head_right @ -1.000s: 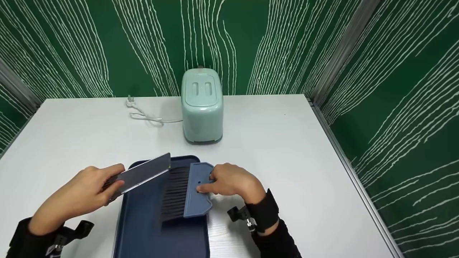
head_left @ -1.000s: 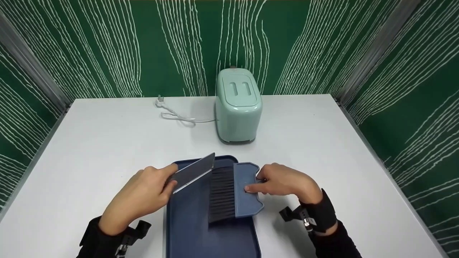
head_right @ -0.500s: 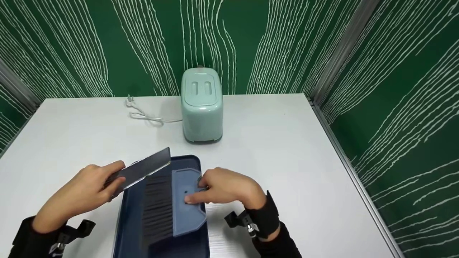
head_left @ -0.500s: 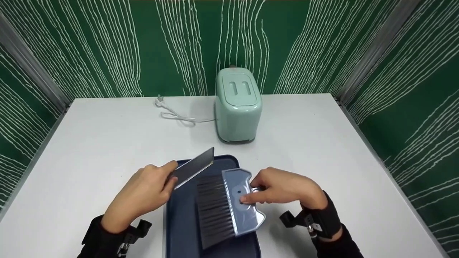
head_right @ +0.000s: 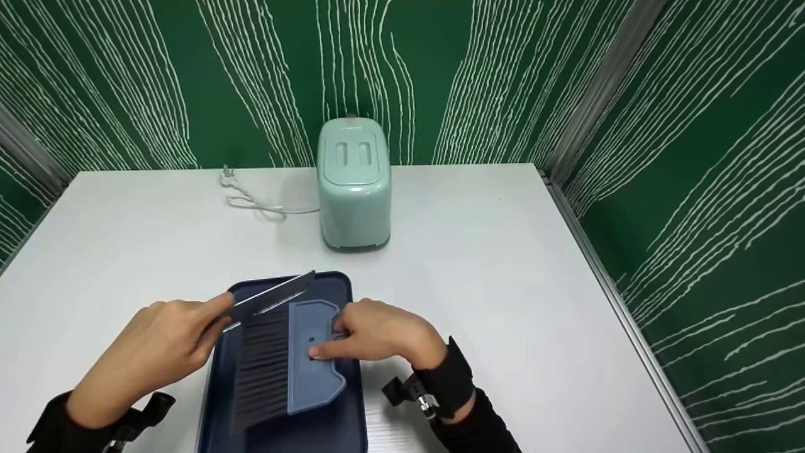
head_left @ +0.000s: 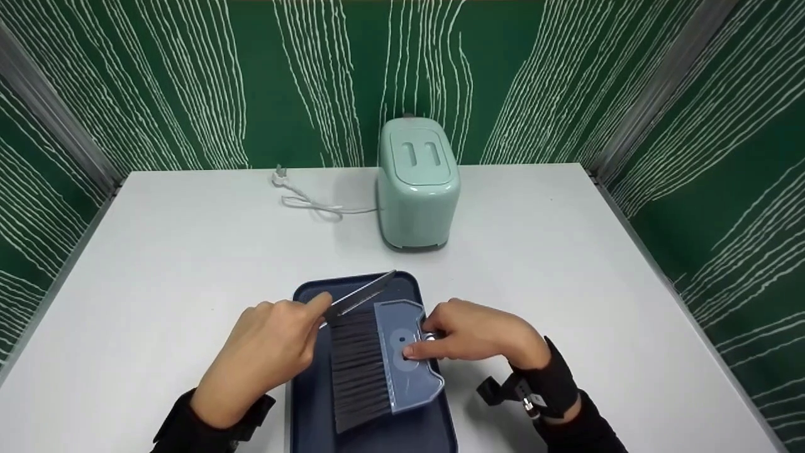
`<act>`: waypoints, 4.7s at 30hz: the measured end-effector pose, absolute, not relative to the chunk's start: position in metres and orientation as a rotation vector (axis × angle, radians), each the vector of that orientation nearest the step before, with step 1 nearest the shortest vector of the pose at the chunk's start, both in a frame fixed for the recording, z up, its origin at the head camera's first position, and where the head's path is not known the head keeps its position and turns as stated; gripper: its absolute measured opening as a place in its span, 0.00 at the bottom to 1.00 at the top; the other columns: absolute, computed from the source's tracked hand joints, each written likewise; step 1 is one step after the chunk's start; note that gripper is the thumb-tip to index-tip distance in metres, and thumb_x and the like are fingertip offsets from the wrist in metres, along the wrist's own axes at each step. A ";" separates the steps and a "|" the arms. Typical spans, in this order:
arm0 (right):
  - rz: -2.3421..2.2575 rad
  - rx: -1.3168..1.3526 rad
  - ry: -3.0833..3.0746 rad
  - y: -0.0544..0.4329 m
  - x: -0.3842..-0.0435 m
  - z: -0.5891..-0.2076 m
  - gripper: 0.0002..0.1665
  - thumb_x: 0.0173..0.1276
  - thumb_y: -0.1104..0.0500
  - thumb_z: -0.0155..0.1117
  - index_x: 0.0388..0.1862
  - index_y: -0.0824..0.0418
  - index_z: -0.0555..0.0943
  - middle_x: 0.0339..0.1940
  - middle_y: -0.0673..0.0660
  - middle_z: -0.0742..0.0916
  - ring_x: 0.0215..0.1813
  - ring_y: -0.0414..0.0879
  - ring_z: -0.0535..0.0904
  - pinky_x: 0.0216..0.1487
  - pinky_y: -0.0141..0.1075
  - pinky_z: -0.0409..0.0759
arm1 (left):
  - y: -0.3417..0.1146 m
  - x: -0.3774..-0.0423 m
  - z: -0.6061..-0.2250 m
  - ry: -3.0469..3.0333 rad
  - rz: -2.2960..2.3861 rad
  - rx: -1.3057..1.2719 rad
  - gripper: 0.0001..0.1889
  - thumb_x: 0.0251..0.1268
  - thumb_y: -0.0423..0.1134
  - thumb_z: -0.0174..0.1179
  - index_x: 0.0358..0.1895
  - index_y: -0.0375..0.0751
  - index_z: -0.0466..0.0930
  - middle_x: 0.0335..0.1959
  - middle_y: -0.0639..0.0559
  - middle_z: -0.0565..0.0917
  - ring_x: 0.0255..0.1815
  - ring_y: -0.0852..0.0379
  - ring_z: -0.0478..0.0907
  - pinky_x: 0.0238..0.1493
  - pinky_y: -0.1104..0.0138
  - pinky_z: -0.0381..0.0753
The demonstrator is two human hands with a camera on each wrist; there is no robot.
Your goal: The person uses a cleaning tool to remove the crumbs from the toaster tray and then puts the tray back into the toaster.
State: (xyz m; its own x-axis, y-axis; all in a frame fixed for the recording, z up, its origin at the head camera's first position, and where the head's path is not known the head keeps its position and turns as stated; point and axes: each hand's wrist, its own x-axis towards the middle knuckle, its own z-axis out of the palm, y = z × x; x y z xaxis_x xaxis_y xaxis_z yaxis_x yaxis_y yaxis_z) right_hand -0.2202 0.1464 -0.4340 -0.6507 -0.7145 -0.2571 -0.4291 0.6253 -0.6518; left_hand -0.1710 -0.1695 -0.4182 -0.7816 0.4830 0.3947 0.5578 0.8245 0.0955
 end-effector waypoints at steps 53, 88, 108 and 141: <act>-0.722 -0.502 2.615 0.175 -0.226 -0.425 0.32 0.73 0.35 0.69 0.15 0.47 0.70 0.15 0.42 0.65 0.21 0.38 0.59 0.24 0.32 0.54 | -0.175 -0.171 -0.418 -2.666 -0.225 -0.724 0.14 0.66 0.25 0.57 0.29 0.44 0.64 0.14 0.60 0.55 0.15 0.59 0.52 0.16 0.65 0.51; -0.652 -0.512 2.621 0.175 -0.222 -0.421 0.33 0.73 0.36 0.69 0.14 0.46 0.68 0.15 0.41 0.65 0.21 0.38 0.60 0.24 0.32 0.56 | -0.174 -0.172 -0.418 -2.644 -0.172 -0.758 0.14 0.67 0.24 0.56 0.29 0.45 0.63 0.17 0.61 0.49 0.18 0.61 0.46 0.18 0.68 0.46; -0.574 -0.581 2.589 0.166 -0.222 -0.428 0.31 0.71 0.35 0.71 0.14 0.46 0.70 0.15 0.40 0.66 0.21 0.38 0.62 0.25 0.34 0.57 | -0.172 -0.173 -0.422 -2.540 -0.120 -0.788 0.13 0.67 0.25 0.57 0.31 0.45 0.65 0.17 0.62 0.49 0.17 0.62 0.46 0.18 0.68 0.46; -0.587 -0.662 2.615 0.166 -0.219 -0.424 0.35 0.72 0.33 0.69 0.14 0.45 0.65 0.14 0.39 0.64 0.20 0.36 0.60 0.24 0.32 0.55 | -0.172 -0.176 -0.424 -2.548 -0.173 -0.823 0.13 0.68 0.26 0.57 0.31 0.45 0.65 0.16 0.63 0.50 0.16 0.62 0.49 0.16 0.68 0.49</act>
